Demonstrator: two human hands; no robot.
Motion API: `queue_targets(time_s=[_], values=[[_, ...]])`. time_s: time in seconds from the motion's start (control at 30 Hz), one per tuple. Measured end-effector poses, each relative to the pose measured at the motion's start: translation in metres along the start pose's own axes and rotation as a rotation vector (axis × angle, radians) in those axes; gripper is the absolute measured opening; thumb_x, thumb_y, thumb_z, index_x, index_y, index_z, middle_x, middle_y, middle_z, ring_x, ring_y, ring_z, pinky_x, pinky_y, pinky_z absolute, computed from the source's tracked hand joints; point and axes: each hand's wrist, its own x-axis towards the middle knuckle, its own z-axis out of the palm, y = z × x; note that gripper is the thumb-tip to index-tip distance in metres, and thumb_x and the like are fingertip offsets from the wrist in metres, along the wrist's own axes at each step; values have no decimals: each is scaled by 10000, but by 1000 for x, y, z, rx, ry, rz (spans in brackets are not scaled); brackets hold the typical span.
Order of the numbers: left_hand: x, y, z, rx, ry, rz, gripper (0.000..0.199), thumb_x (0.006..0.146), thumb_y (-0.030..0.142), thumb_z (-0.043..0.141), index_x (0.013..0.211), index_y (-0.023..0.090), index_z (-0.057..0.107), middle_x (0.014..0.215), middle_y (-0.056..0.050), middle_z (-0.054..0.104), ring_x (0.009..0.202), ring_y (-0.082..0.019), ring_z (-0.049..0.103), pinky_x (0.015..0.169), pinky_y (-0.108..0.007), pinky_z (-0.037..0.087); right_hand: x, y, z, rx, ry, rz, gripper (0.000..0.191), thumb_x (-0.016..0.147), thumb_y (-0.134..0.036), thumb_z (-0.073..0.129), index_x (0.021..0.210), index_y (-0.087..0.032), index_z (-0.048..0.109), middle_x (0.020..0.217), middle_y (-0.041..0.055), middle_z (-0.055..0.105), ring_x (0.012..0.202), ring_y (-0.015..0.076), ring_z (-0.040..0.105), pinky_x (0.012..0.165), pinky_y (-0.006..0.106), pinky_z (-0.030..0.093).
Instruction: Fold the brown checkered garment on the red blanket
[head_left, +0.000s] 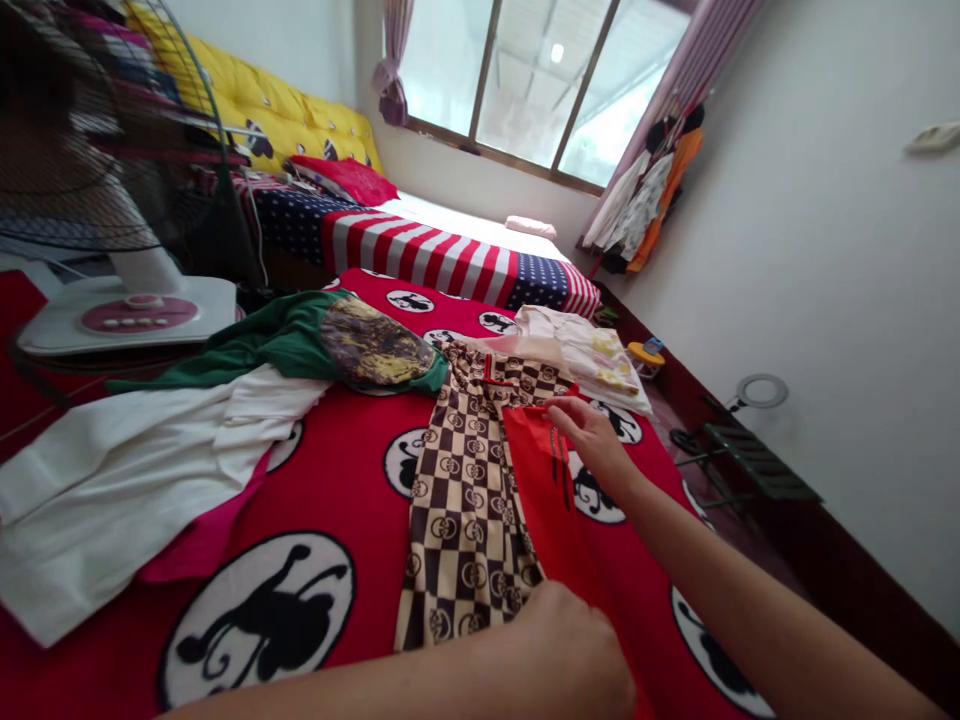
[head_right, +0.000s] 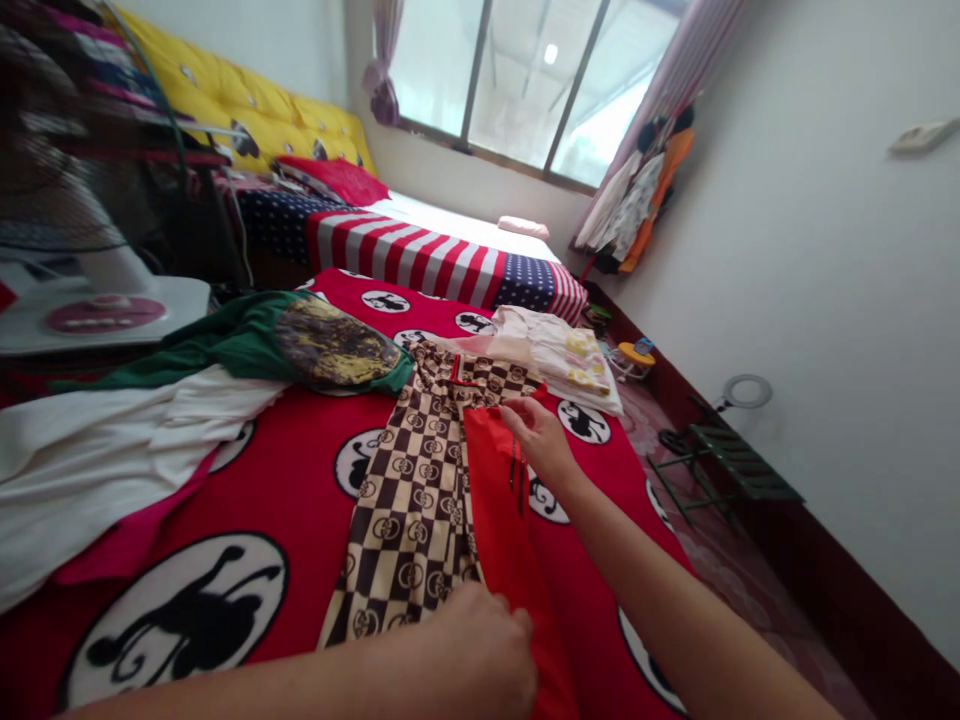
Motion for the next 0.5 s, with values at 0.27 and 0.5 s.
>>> queue_targets(time_s=[0.27,0.5], values=[[-27,-2,-41,114,-334,-25,86,710,129,675,778,180,683,754,-42,678,567,-200,614,443,-280,375,-173,15,-59,-66,-202,100,172,846,-313,605,956,-191,657,958,56,689,903,192,638,817,300,500],[-59,-10,-44,-14,-285,-179,133,821,131,557,798,216,656,828,0,666,718,-158,636,605,-234,423,-240,7,-58,-143,-282,-138,187,891,-165,523,1034,-227,626,1116,74,613,1029,164,595,895,265,478]])
